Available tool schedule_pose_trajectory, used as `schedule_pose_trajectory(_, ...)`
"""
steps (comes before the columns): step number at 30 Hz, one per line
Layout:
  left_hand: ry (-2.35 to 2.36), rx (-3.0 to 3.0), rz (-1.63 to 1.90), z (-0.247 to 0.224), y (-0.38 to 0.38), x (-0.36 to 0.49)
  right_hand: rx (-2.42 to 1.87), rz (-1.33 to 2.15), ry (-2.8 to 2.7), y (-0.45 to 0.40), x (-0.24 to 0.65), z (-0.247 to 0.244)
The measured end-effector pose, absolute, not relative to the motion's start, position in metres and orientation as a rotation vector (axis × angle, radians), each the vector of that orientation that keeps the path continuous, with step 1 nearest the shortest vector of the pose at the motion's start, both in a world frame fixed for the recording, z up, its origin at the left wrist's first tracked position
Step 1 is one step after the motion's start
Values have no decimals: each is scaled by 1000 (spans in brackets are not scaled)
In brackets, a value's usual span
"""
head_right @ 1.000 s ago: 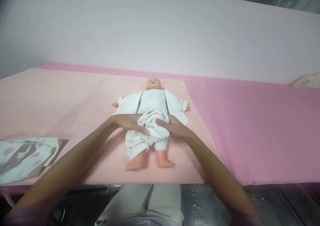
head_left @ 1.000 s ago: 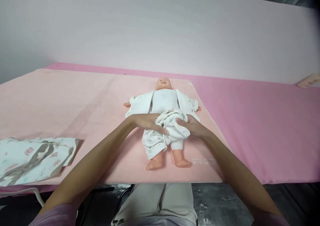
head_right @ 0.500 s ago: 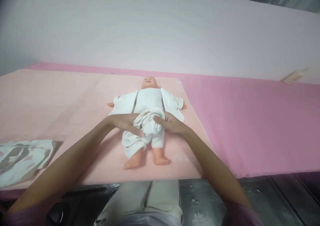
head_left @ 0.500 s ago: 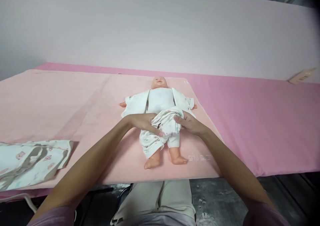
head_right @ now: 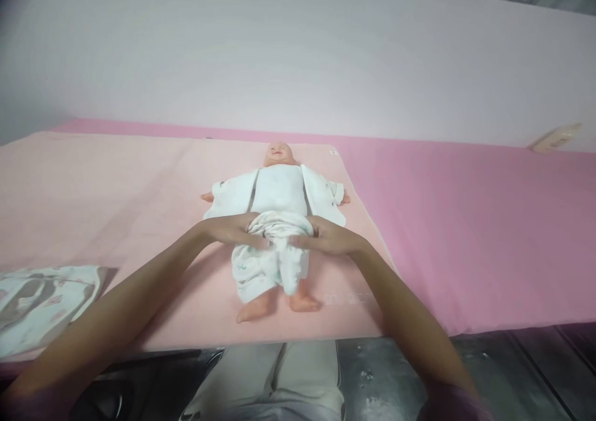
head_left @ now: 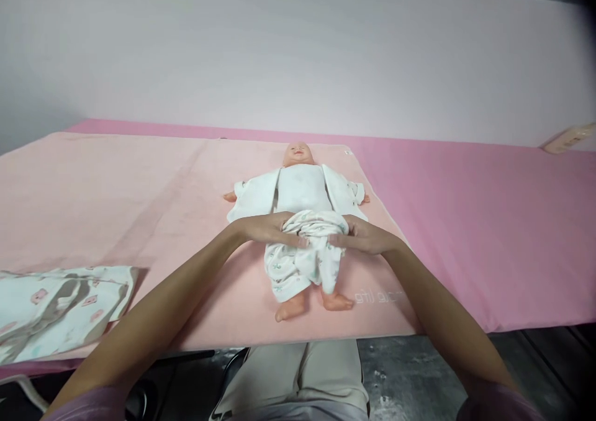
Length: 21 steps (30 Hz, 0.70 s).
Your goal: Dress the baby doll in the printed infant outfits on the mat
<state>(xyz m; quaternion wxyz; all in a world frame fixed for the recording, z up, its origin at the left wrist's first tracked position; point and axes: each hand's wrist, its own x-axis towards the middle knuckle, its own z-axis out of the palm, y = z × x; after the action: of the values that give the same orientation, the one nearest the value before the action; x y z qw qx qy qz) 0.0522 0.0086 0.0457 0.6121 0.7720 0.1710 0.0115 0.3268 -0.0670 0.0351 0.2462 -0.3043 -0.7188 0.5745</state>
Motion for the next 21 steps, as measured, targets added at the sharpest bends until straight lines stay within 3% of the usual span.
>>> schedule_pose_trajectory(5,334,1834,17,47,-1,54,-928,1549,-1688,-68,318,28)
schedule_pose_trajectory(13,388,1770,135,39,1,43,-764,1802,-2148,-67,330,34)
schedule_pose_trajectory(21,384,1764,99,32,3,39,-790,1655,-1812,-68,317,22)
